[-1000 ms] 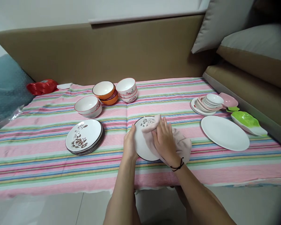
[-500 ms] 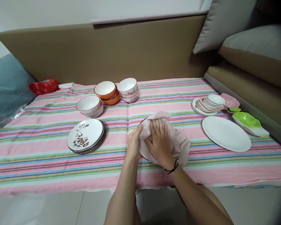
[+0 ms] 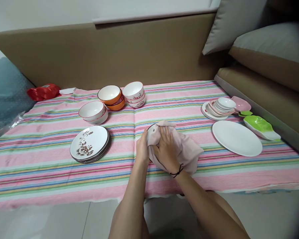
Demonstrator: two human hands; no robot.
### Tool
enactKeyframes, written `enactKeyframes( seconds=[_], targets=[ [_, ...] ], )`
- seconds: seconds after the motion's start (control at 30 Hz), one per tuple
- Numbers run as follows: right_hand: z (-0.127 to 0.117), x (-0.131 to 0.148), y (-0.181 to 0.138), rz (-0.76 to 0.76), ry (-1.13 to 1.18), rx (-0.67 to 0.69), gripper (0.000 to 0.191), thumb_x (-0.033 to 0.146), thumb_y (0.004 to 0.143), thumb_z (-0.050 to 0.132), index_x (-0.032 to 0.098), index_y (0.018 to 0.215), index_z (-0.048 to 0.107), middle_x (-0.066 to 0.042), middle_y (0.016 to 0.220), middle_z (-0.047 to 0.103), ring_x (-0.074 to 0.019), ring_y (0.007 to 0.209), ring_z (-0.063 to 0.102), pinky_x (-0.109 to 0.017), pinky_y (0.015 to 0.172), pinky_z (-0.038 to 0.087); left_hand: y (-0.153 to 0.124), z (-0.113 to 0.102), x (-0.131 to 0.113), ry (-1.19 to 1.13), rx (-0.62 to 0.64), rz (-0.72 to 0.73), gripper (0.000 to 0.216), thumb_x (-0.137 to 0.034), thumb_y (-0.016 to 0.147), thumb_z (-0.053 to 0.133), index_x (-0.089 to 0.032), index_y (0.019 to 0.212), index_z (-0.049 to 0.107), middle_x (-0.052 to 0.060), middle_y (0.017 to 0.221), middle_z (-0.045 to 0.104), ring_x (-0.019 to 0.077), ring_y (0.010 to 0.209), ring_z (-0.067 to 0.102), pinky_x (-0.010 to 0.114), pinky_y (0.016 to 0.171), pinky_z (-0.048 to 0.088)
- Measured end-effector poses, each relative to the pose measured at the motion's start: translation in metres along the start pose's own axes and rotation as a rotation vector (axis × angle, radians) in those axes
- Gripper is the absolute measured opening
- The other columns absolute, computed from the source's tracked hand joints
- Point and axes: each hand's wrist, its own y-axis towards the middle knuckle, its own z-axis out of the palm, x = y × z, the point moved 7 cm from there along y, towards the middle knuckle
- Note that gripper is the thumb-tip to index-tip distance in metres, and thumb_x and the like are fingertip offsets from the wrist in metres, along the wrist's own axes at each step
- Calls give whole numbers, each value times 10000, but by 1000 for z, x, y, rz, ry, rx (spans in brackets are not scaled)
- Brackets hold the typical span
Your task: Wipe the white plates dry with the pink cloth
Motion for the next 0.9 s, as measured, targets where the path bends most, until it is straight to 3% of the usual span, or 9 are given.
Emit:
enactKeyframes(
  seconds=[0.13,0.27,0.4,0.57,0.7,0.8,0.9],
  targets=[
    [5,-17,-8,90,-1,24,654,326,880,403,89,1461,221,-141,1497,293,-306,1416,136,-529,1125,218,8,-9,12,0,-93,-48,383,-420,757,649,-150,1027,681,70,988,710,203,852,664,283,757,518],
    [17,-6,-17,-4,16,165,607,293,877,393,92,1441,289,-140,1507,272,-292,1426,102,-532,1134,191,8,-18,13,94,-203,-79,348,-437,773,623,-152,960,690,68,938,711,200,799,659,287,701,515],
    [16,4,-11,-69,77,234,564,272,902,322,174,1456,274,-87,1518,263,-253,1436,61,-541,1149,123,-1,-11,1,239,-194,11,294,-422,795,601,-146,817,700,56,841,709,205,826,641,278,720,491],
    [7,-12,2,9,61,133,627,287,890,353,149,1478,185,-103,1520,249,-250,1433,73,-519,1150,148,-11,2,-7,288,-112,108,222,-366,799,601,-167,805,698,16,805,690,190,835,618,259,727,466],
    [1,-29,-2,158,-28,7,643,308,884,378,90,1464,210,-154,1507,259,-293,1421,116,-529,1131,189,-13,0,-3,257,-162,57,242,-390,777,621,-171,843,699,16,814,687,195,818,616,265,697,468],
    [5,-26,-10,185,-10,32,621,311,897,357,78,1458,228,-167,1505,253,-308,1418,119,-541,1125,194,-11,-3,-2,214,-215,23,274,-409,755,635,-160,849,697,29,826,689,193,784,615,271,675,473],
    [11,-10,-15,87,67,121,590,311,913,334,114,1461,239,-140,1521,227,-301,1427,86,-547,1133,175,-9,-3,-3,178,-228,10,315,-436,753,622,-147,854,698,49,851,692,184,765,612,272,667,475]
  ],
)
